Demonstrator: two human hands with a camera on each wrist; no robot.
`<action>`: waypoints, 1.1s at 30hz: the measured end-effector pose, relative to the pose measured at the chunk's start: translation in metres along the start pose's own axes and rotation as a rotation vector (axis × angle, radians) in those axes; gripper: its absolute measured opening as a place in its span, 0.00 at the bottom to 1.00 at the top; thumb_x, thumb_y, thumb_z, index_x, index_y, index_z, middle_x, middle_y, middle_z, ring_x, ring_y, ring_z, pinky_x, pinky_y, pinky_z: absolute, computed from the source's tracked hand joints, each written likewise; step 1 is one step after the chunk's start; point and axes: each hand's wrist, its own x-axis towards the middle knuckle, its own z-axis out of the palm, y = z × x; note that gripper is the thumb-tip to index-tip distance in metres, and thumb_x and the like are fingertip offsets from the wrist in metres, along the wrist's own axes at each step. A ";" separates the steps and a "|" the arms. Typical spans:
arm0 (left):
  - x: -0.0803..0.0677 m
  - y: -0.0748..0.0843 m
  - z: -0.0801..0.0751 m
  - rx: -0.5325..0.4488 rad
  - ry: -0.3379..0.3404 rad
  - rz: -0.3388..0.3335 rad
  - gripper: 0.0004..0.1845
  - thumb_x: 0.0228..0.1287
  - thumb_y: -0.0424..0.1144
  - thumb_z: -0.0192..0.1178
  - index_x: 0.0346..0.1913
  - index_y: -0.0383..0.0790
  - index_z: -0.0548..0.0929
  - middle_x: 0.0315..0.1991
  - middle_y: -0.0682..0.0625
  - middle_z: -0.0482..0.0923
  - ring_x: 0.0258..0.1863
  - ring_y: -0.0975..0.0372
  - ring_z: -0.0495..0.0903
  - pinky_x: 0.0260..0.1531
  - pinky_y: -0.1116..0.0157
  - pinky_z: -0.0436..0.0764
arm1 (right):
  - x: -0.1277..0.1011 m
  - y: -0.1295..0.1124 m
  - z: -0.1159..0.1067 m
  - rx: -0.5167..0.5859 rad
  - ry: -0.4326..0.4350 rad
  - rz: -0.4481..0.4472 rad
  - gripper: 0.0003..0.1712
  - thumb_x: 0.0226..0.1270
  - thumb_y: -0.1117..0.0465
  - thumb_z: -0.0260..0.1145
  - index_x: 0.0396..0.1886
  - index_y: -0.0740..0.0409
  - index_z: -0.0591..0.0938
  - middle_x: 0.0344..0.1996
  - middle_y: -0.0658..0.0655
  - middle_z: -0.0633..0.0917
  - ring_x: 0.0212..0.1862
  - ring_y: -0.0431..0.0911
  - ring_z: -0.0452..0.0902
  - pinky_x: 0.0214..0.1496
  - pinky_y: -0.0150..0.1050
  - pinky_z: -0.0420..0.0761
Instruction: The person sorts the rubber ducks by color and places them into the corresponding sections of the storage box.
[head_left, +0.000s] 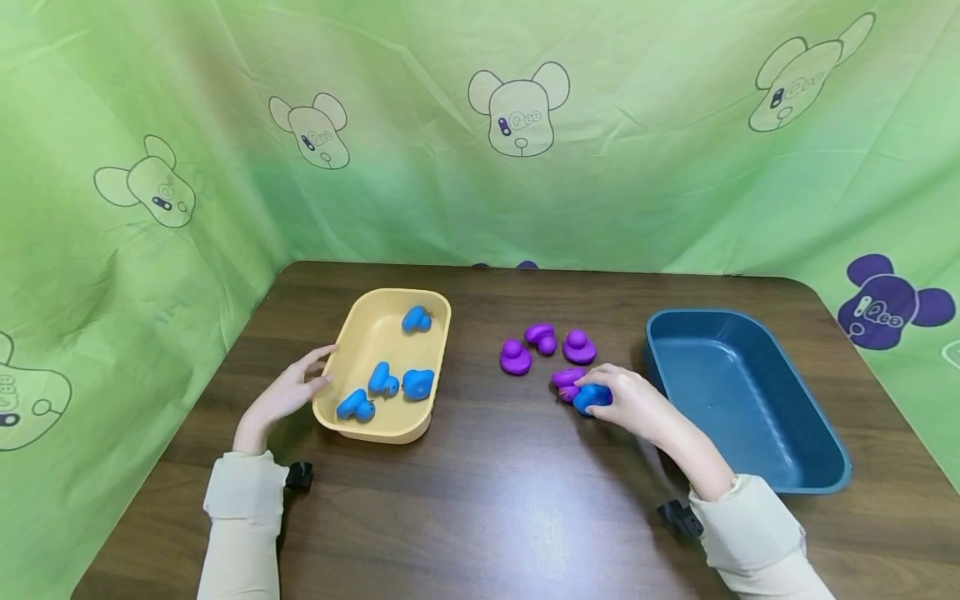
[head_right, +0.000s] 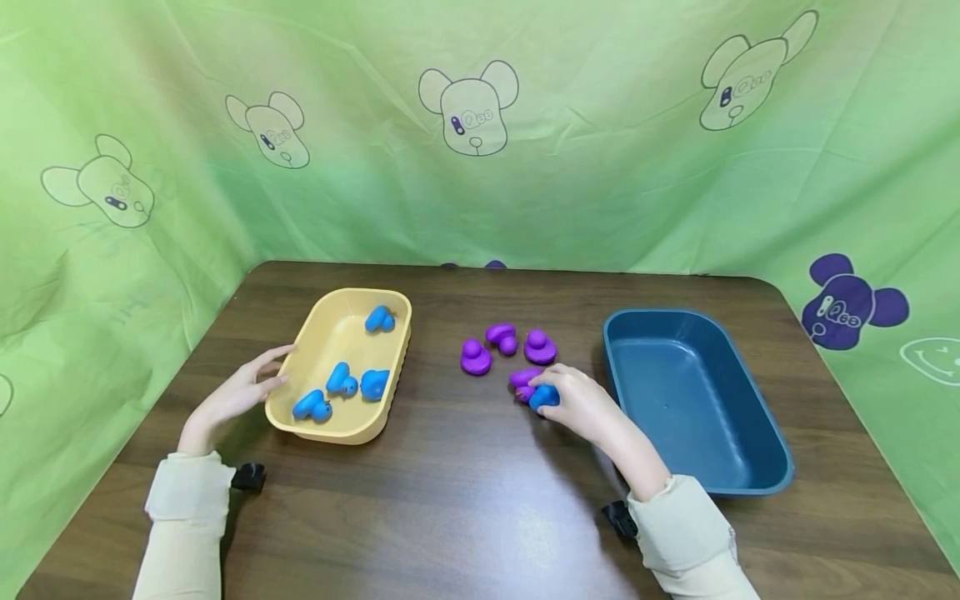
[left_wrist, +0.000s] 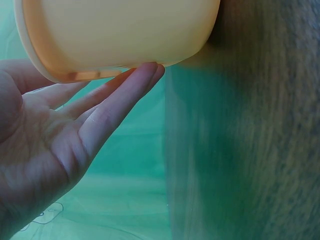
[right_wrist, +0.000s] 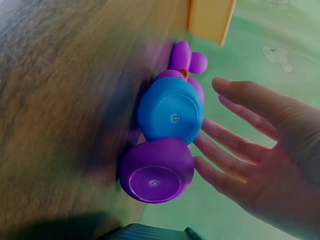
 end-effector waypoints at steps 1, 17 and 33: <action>0.000 0.000 0.000 0.000 0.000 -0.001 0.26 0.62 0.26 0.46 0.64 0.30 0.57 0.52 0.28 0.66 0.49 0.42 0.69 0.41 0.56 0.73 | 0.000 0.001 0.000 -0.002 -0.001 -0.003 0.17 0.47 0.69 0.67 0.40 0.68 0.80 0.40 0.63 0.79 0.44 0.56 0.74 0.44 0.49 0.73; -0.001 0.001 -0.001 -0.002 0.000 -0.002 0.26 0.62 0.27 0.46 0.64 0.30 0.57 0.53 0.28 0.65 0.50 0.42 0.68 0.41 0.57 0.73 | 0.006 0.011 0.000 -0.019 -0.079 -0.012 0.14 0.47 0.71 0.66 0.38 0.65 0.81 0.37 0.61 0.80 0.43 0.56 0.74 0.45 0.50 0.72; -0.001 0.002 -0.001 -0.002 -0.001 -0.004 0.26 0.63 0.28 0.47 0.64 0.30 0.57 0.53 0.28 0.65 0.50 0.42 0.68 0.39 0.59 0.73 | 0.009 0.012 0.005 -0.030 -0.067 -0.033 0.12 0.46 0.73 0.66 0.34 0.64 0.82 0.34 0.58 0.78 0.37 0.51 0.74 0.39 0.44 0.73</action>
